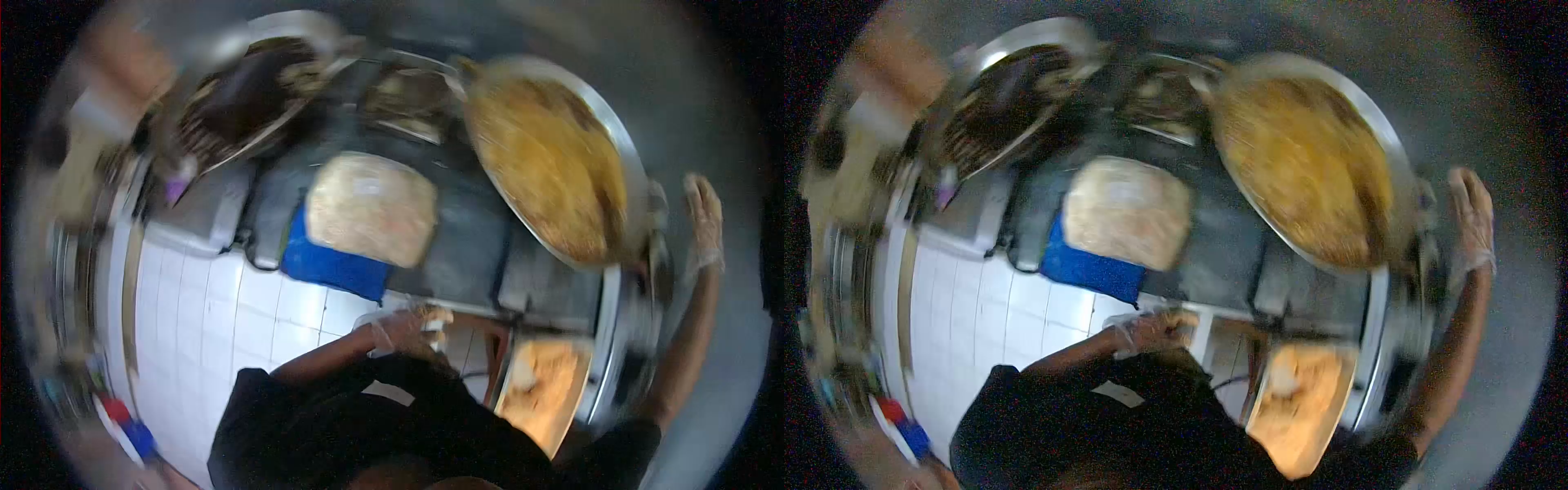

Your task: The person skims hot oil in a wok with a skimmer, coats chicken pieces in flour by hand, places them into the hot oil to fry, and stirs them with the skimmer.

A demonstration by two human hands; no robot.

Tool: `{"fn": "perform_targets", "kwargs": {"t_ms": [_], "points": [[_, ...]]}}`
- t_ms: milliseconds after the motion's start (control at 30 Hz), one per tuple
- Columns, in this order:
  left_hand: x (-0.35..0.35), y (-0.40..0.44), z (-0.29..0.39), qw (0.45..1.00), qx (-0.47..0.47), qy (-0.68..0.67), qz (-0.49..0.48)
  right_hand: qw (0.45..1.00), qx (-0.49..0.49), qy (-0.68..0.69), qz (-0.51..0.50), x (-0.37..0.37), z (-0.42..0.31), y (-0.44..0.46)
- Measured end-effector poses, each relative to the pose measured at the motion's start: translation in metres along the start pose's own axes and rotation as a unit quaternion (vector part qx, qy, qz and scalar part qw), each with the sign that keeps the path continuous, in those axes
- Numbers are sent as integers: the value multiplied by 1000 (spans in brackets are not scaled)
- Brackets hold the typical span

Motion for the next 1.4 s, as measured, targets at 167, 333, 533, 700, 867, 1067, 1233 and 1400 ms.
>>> {"fn": "perform_targets", "kwargs": {"t_ms": [167,333,533,700,867,1067,1233,1400], "points": [[63,133,84,987,120,-37,-103,960,229,158,6,28,135,-276],[224,263,127,956,168,-61,-233,709,580,-141,-375,196,277,-727],[393,391,22,947,96,216,-217,712,660,215,-105,276,236,-833],[450,381,22,950,-8,263,-168,518,435,705,214,255,209,-729],[458,305,68,941,-41,283,-179,438,406,785,165,220,110,-721],[388,185,106,946,-40,244,-209,520,418,742,61,259,71,-707],[343,98,99,957,2,214,-194,582,404,706,2,298,20,-651],[310,31,79,963,57,181,-189,618,401,676,0,320,-27,-613]]}}
Point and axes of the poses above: each hand's wrist, its own y-axis towards the middle knuckle, its own x-axis out of the palm, z = x × y, the point moved 8 cm from there along y, towards the middle knuckle, and after that the axes turned 11 degrees about -z, right-handed, at the moved point
